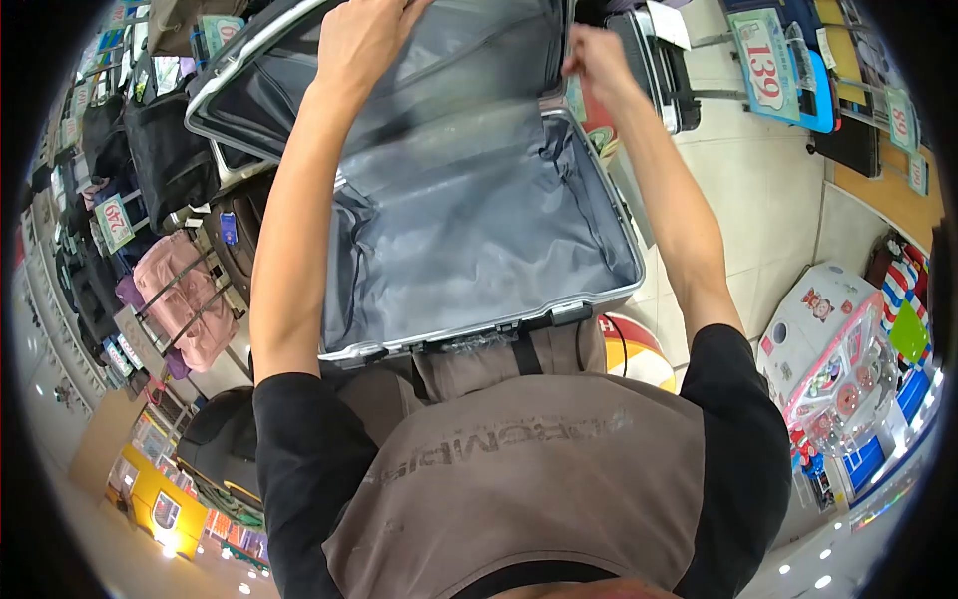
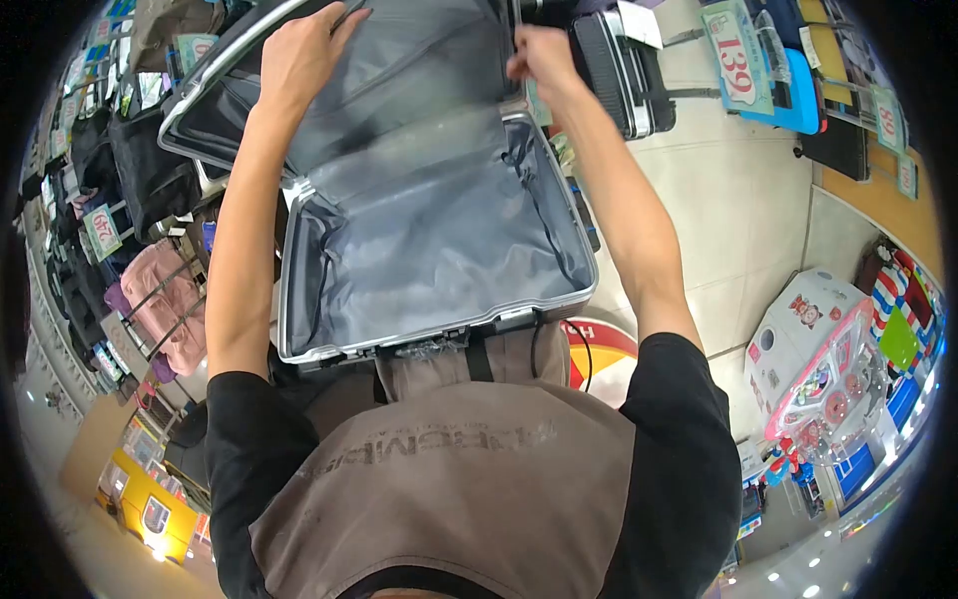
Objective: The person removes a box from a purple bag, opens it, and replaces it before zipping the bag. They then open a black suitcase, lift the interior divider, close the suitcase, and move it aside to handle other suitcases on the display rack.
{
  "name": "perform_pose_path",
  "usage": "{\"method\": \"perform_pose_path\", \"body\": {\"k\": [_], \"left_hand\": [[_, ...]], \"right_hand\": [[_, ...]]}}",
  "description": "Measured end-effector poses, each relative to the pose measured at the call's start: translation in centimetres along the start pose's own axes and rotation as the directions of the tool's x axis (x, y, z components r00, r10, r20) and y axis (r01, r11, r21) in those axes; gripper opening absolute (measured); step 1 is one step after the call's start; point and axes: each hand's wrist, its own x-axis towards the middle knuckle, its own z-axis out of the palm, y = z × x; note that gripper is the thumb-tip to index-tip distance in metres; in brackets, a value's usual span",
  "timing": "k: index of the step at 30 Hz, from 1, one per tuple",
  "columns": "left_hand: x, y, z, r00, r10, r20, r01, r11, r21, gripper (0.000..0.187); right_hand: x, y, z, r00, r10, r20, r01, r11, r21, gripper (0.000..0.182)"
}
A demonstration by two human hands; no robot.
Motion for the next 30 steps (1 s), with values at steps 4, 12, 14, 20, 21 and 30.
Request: {"method": "perform_pose_path", "body": {"k": [4,12,14,20,21,30], "left_hand": [[-1.5,1.6,-0.7,0.994,-0.106,0.035,0.110,0.986,-0.126,0.029],[-3.9,-4.2,-2.5,0.960,-0.280,0.029,0.281,0.943,-0.179,0.045],[-5.7,-6.6,-3.0,0.948,-0.302,0.096,0.315,0.931,-0.184,0.048],[-11.5,-9.2,-7.3,0.793,-0.539,0.285,0.542,0.837,0.078,0.052],[-13.2,-10.4,-7.0,0.829,-0.501,0.250,0.489,0.865,0.112,0.049],[-18.3,-11.6,-7.8,0.890,-0.364,-0.276,0.392,0.919,0.051,0.057]], "right_hand": [[0.9,-8.8,3.8,0.932,-0.362,0.039,0.362,0.932,-0.007,0.038],[-1.0,-13.7,10.4,0.505,-0.765,0.400,0.741,0.146,-0.656,0.033],[-1.9,-13.8,13.2,0.683,-0.572,0.454,0.643,0.177,-0.745,0.031],[-4.0,-11.0,22.6,0.413,-0.614,0.673,0.819,-0.073,-0.569,0.029],[-4.2,-10.3,24.4,0.402,-0.592,0.698,0.824,-0.099,-0.558,0.027],[-7.2,-6.7,38.0,0.213,-0.538,0.816,0.891,-0.236,-0.388,0.012]]}}
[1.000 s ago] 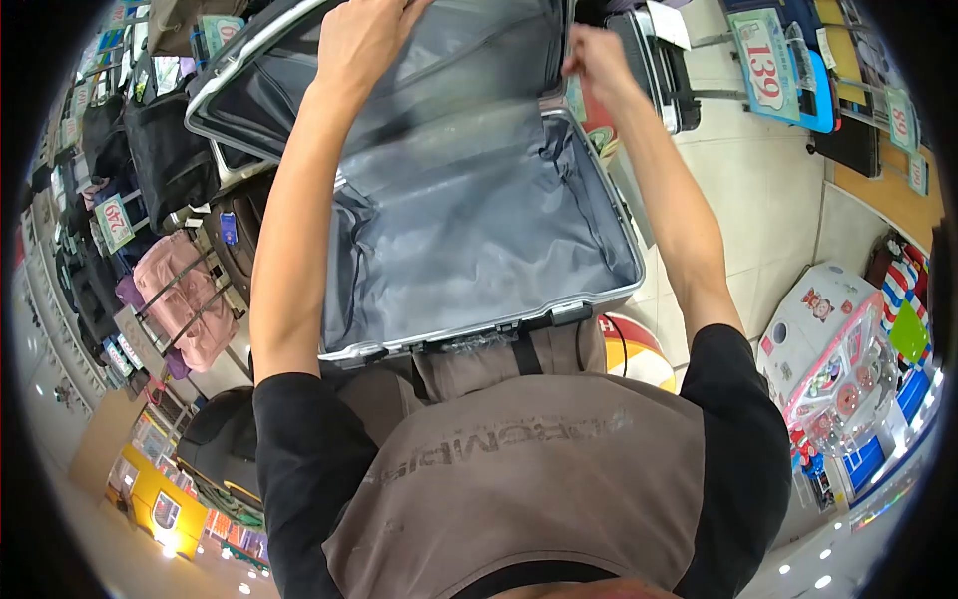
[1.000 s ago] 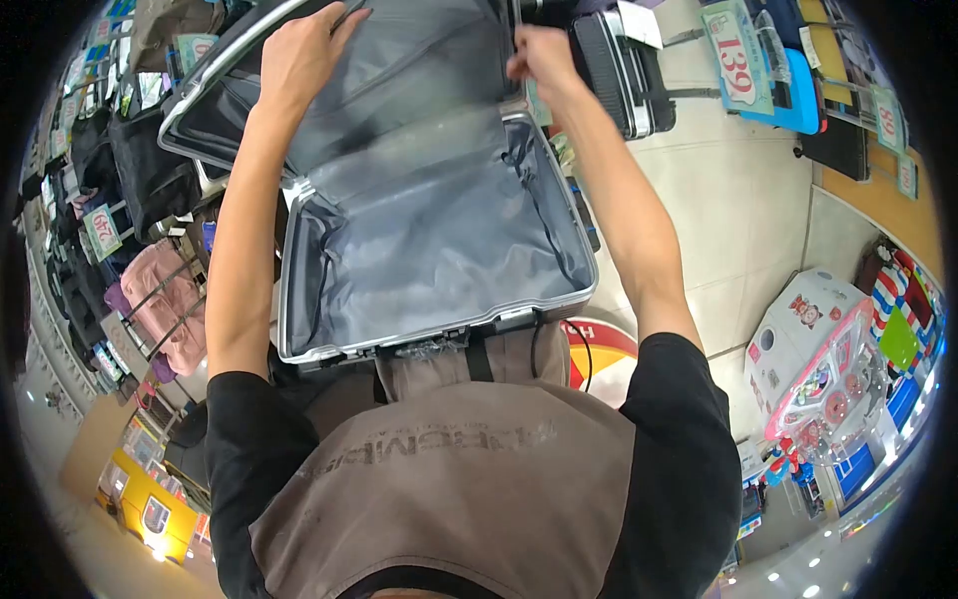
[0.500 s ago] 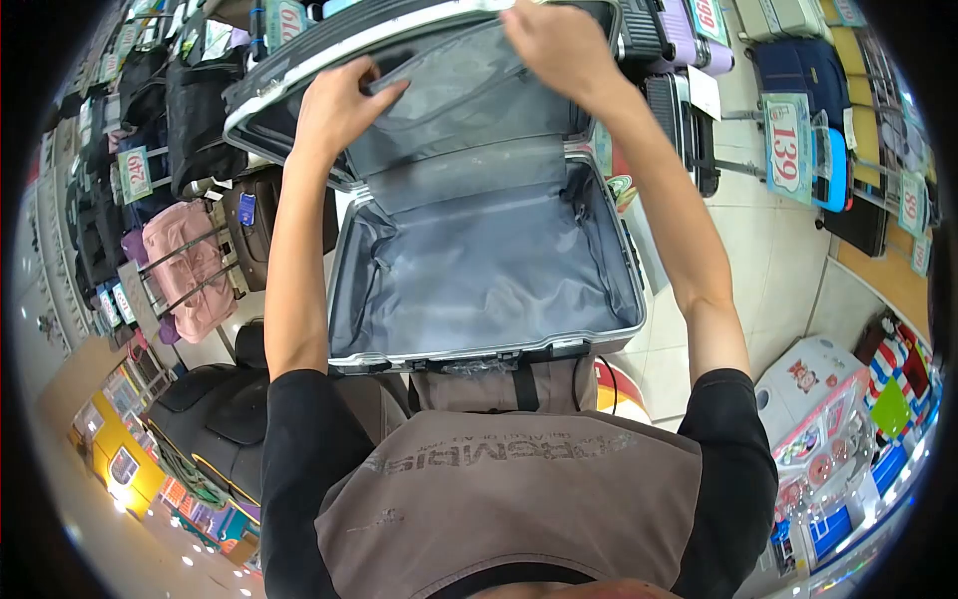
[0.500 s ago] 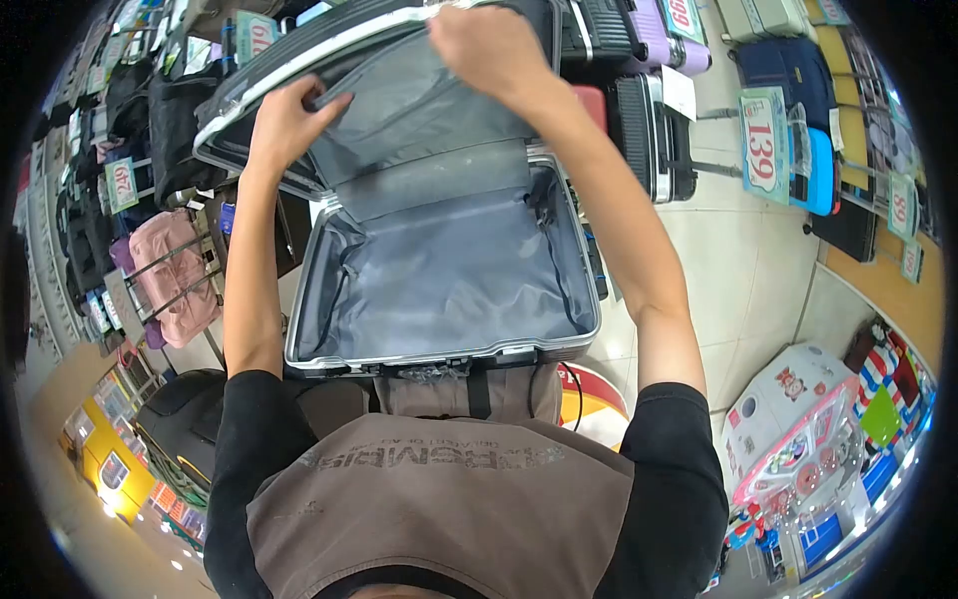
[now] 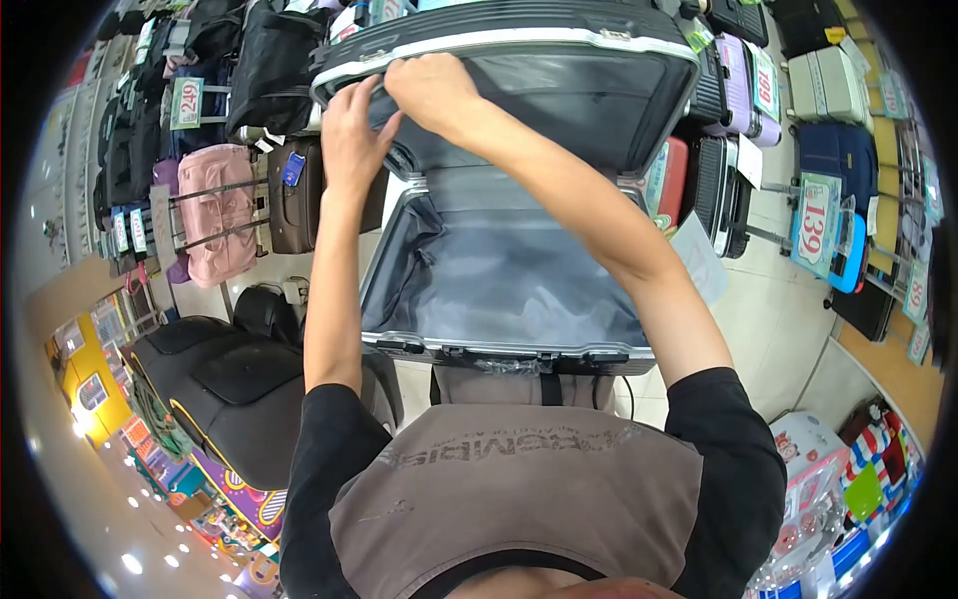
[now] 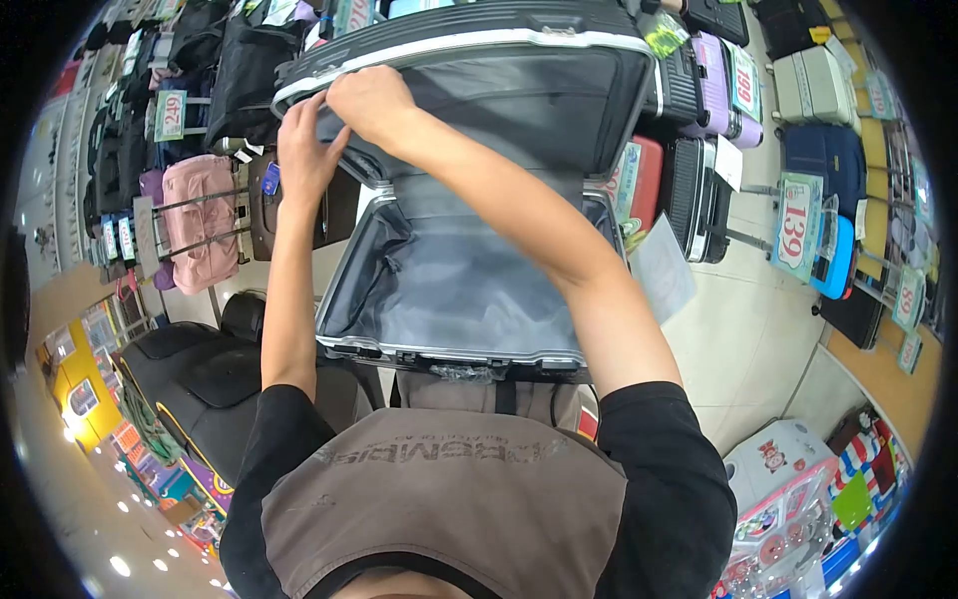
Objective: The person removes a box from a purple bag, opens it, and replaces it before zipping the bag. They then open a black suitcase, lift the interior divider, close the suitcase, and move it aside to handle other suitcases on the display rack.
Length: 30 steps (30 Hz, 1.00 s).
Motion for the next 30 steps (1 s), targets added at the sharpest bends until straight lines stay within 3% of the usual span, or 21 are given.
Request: {"method": "perform_pose_path", "body": {"k": [3,6,9,10,13,14,15,16,20,22,24,26,30], "left_hand": [[1.3,-1.2,2.6,0.979,-0.162,-0.122,0.114,0.937,-0.330,0.033],[2.0,-3.2,4.7,0.966,-0.136,-0.221,0.057,0.942,-0.330,0.022],[1.8,-3.5,5.4,0.954,-0.222,-0.201,0.137,0.919,-0.369,0.016],[1.8,-3.4,5.2,0.942,-0.239,-0.235,0.127,0.903,-0.409,0.014],[1.9,-3.1,4.7,0.879,-0.445,-0.172,0.265,0.754,-0.601,0.013],[2.0,-2.7,4.4,0.831,-0.546,-0.104,0.349,0.660,-0.665,0.015],[2.1,-2.8,4.9,0.787,-0.613,-0.065,0.367,0.550,-0.750,0.015],[2.2,-2.9,5.4,0.741,-0.671,-0.014,0.375,0.431,-0.821,0.015],[1.9,-4.2,5.5,0.567,-0.822,0.062,0.340,0.164,-0.926,0.010],[1.3,-6.4,5.7,0.423,-0.898,0.126,0.249,-0.019,-0.968,0.010],[0.2,-8.9,5.9,0.280,-0.938,0.204,0.207,-0.149,-0.967,0.009],[-1.3,-10.6,8.4,0.197,-0.939,0.281,0.142,-0.257,-0.956,0.013],[-4.9,-8.6,11.9,-0.099,-0.874,0.475,0.012,-0.479,-0.878,0.015]], "right_hand": [[2.4,-2.2,1.4,0.998,-0.041,0.041,0.043,0.997,-0.060,0.007],[3.0,-1.6,1.7,0.990,-0.077,0.115,0.091,0.989,-0.119,0.009],[2.5,-0.6,0.4,0.969,-0.057,0.239,0.082,0.992,-0.094,0.018],[1.8,-0.1,1.1,0.998,0.009,0.055,-0.008,1.000,-0.022,0.020],[0.2,1.1,2.8,0.997,-0.052,0.051,0.060,0.984,-0.170,0.017],[0.2,1.4,3.4,0.994,-0.088,0.059,0.099,0.967,-0.234,0.018],[0.4,1.0,3.6,0.979,-0.192,-0.073,0.163,0.942,-0.292,0.021],[0.7,1.0,3.9,0.976,-0.204,-0.070,0.169,0.925,-0.341,0.022],[1.8,1.0,4.9,0.972,-0.219,-0.081,0.156,0.868,-0.471,0.020],[2.5,1.4,5.0,0.964,-0.248,-0.099,0.169,0.854,-0.492,0.017],[2.7,1.3,5.0,0.962,-0.252,-0.103,0.174,0.862,-0.476,0.014],[3.2,1.4,4.9,0.966,-0.248,-0.076,0.193,0.884,-0.425,0.014],[3.6,0.8,4.1,0.991,-0.137,-0.007,0.126,0.925,-0.359,0.008]]}}
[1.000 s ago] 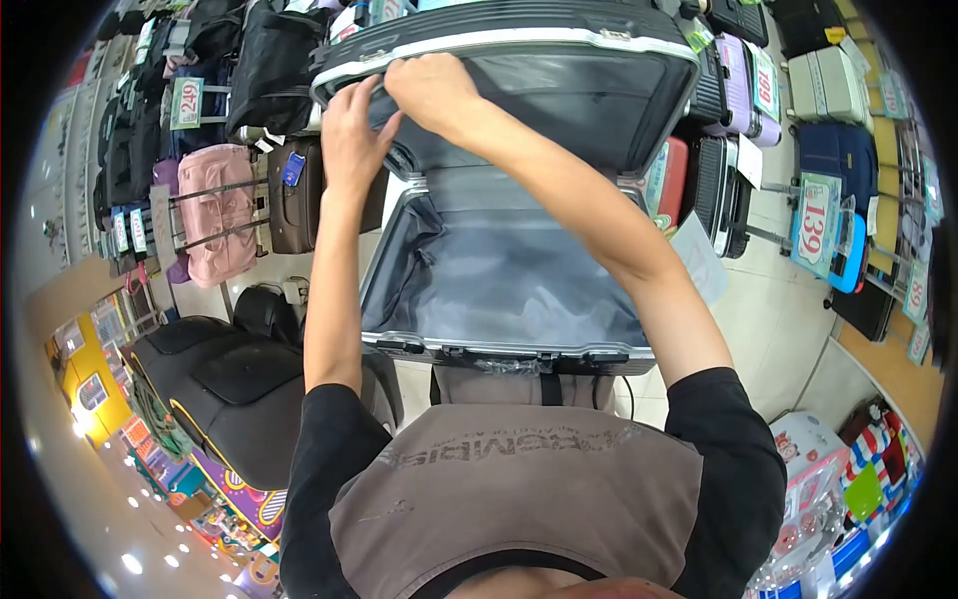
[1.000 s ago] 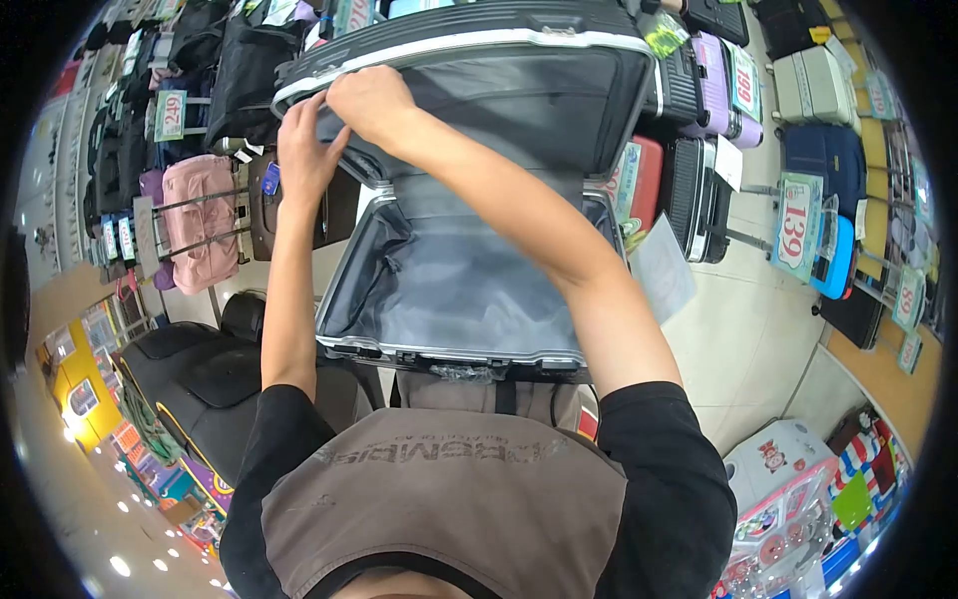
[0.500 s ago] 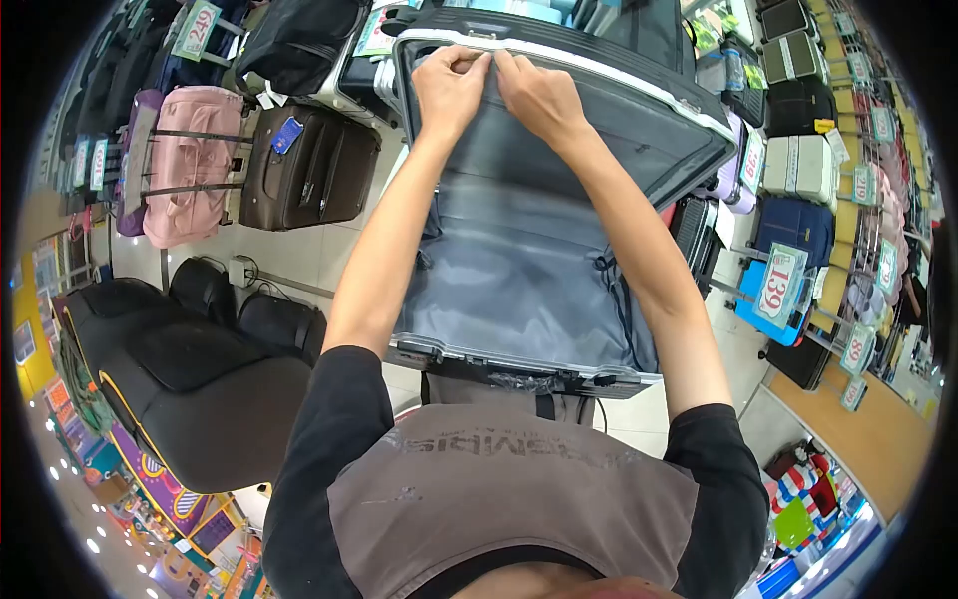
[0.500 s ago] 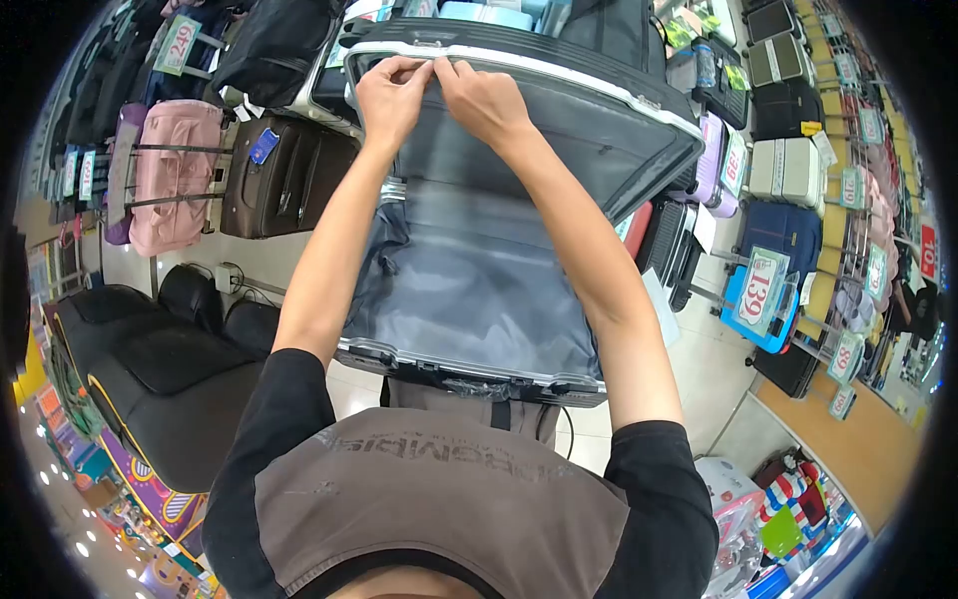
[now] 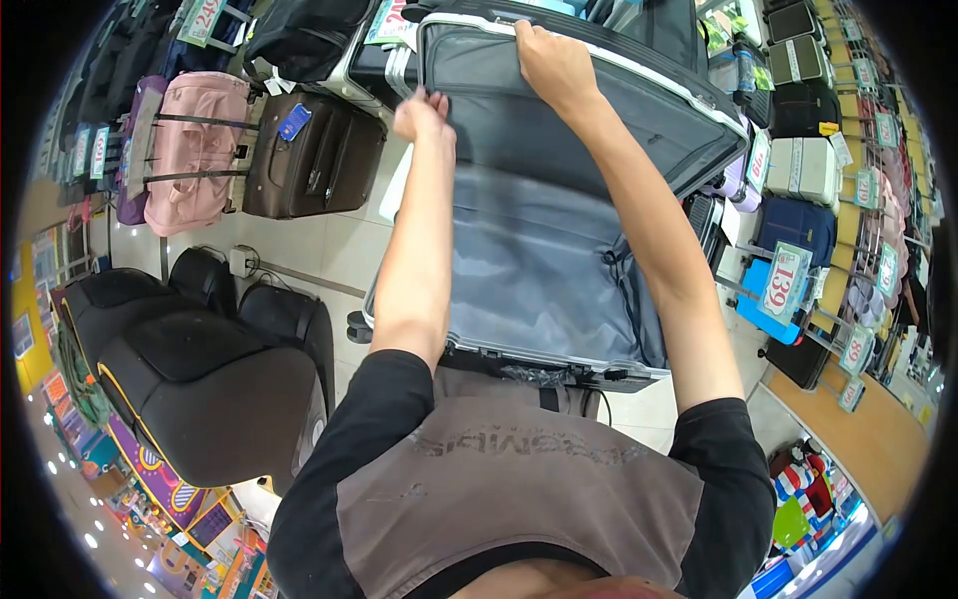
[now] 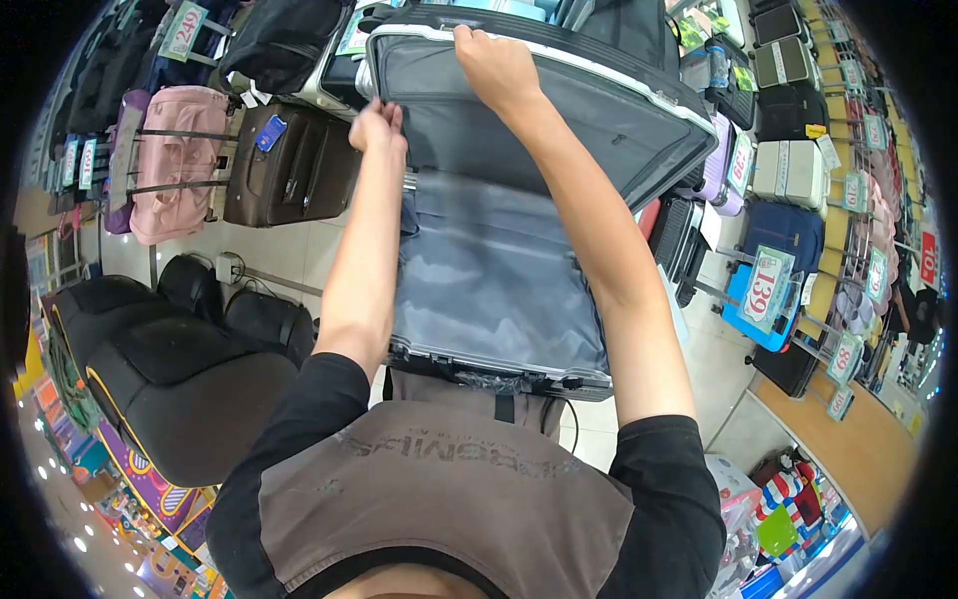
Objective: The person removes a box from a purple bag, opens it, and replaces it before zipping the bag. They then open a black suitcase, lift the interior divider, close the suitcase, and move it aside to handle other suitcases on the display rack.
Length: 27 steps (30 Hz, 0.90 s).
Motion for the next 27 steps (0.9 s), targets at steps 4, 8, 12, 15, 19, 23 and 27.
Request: {"method": "perform_pose_path", "body": {"k": [4,8,12,15,19,23,27], "left_hand": [[5.8,-7.0,-7.6,0.924,-0.263,-0.277,0.218,0.958,-0.185,0.013],[12.2,-13.9,-14.3,0.864,-0.417,-0.282,0.412,0.908,-0.080,0.018],[16.2,-16.3,-16.7,0.832,-0.523,-0.185,0.529,0.848,-0.020,0.024],[14.8,-14.8,-15.1,0.807,-0.559,-0.189,0.590,0.750,0.299,0.027],[13.4,-3.0,-11.3,0.854,-0.374,0.361,-0.269,0.276,0.923,0.033],[6.0,12.6,2.8,0.433,0.196,0.880,-0.863,-0.193,0.467,0.031],[-4.2,13.5,13.2,0.144,0.132,0.981,-0.948,-0.264,0.175,0.030]], "right_hand": [[0.2,0.2,-0.3,0.999,0.033,0.017,-0.034,0.992,0.120,0.014],[-0.1,-0.6,-0.8,0.994,0.103,0.039,-0.109,0.975,0.191,0.025],[-0.1,-1.3,-1.0,0.987,0.150,-0.050,-0.136,0.967,0.217,0.026],[0.2,-1.2,-3.2,0.966,0.162,0.202,-0.224,0.917,0.332,0.032],[0.2,3.8,-7.9,0.896,0.392,0.209,-0.435,0.870,0.231,0.038],[-4.1,16.7,-6.6,0.860,0.380,0.341,-0.466,0.857,0.219,0.037],[-11.5,24.9,-2.5,0.707,0.535,0.462,-0.641,0.761,0.100,0.075]]}}
